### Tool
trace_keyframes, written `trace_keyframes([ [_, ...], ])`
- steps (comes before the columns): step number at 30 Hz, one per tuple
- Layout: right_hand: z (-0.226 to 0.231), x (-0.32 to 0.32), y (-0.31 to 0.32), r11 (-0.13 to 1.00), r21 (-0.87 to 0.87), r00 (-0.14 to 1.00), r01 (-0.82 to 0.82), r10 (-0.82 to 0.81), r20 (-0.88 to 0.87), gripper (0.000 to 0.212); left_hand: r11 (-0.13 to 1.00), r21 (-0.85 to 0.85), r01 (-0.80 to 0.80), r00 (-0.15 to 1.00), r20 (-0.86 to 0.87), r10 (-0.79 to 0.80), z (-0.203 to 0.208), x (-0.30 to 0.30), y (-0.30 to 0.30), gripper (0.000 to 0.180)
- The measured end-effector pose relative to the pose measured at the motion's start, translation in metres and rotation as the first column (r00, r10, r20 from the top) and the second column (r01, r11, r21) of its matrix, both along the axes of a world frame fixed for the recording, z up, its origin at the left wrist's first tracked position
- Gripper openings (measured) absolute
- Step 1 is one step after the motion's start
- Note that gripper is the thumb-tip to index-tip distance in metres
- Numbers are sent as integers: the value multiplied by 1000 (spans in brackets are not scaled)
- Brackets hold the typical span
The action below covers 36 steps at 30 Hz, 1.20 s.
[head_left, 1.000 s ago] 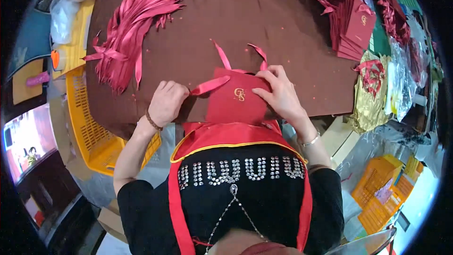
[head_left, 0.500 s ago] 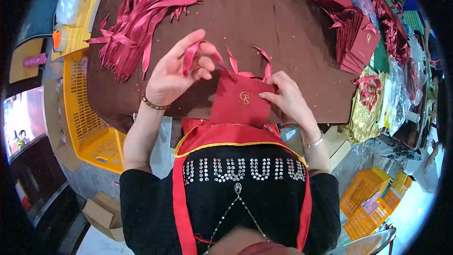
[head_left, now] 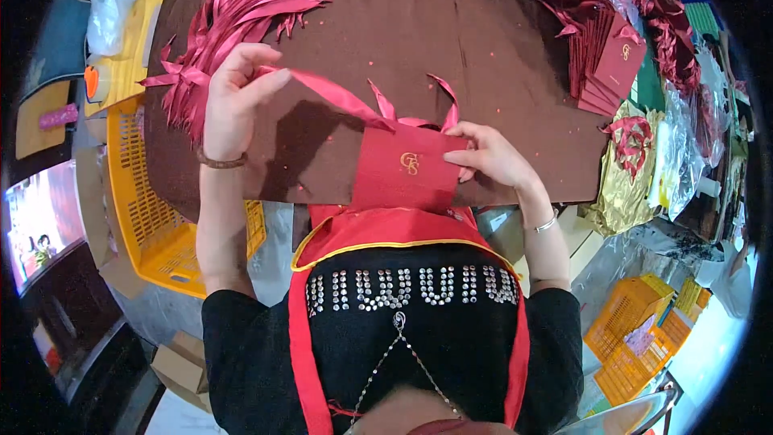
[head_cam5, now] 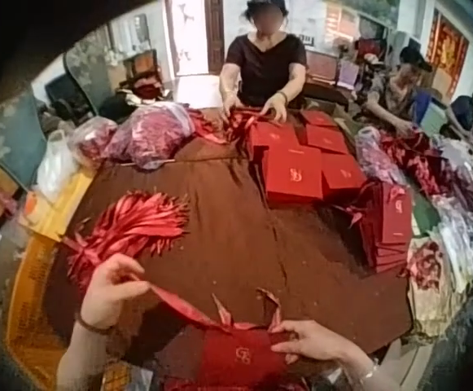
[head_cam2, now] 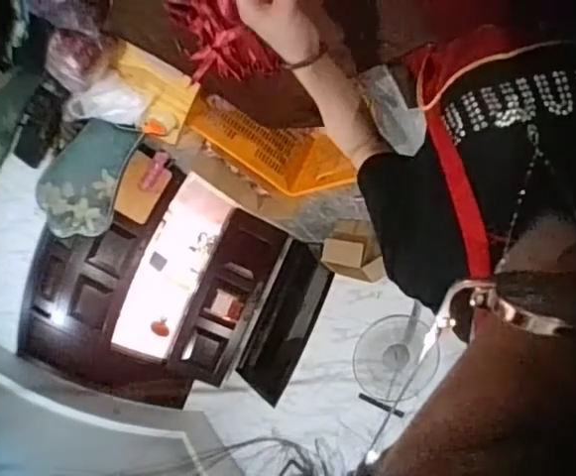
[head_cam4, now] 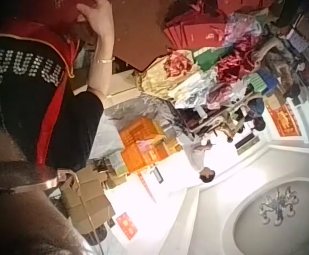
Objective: The person threads a pink ribbon through the holes of a red gift bag, ties it into a bow, and places the finished bag onto a stack, repeating this process several times.
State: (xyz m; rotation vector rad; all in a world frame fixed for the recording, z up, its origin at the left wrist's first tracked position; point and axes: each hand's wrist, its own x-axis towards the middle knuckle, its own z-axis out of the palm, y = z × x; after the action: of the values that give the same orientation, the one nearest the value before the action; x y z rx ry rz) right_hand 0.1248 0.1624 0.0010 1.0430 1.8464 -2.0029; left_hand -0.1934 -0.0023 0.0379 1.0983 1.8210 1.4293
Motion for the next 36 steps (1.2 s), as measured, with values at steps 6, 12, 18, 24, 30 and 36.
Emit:
trace_keyframes([
  [6,-1,-5,-2,998,-60,999,25,-28,-46,34,870,487,-76,234,857,-459,-4,-3,4,42],
  [12,-10,-6,-2,976,-193,993,102,-112,-41,33,882,470,-25,597,715,-364,4,30,25,36],
  [18,-5,-8,-6,969,-200,988,142,-152,-33,28,903,114,414,884,-286,-369,2,83,44,15],
  [24,-8,-3,-12,955,-231,974,185,-209,-84,24,837,-186,514,858,110,-502,-33,131,34,16],
  [30,-7,-3,-17,971,-117,968,206,-220,-122,24,896,-238,375,838,-326,-437,-37,142,25,17],
  [36,-2,-2,-22,982,46,974,186,-178,-137,27,870,-332,364,743,-461,-486,-27,148,25,11],
])
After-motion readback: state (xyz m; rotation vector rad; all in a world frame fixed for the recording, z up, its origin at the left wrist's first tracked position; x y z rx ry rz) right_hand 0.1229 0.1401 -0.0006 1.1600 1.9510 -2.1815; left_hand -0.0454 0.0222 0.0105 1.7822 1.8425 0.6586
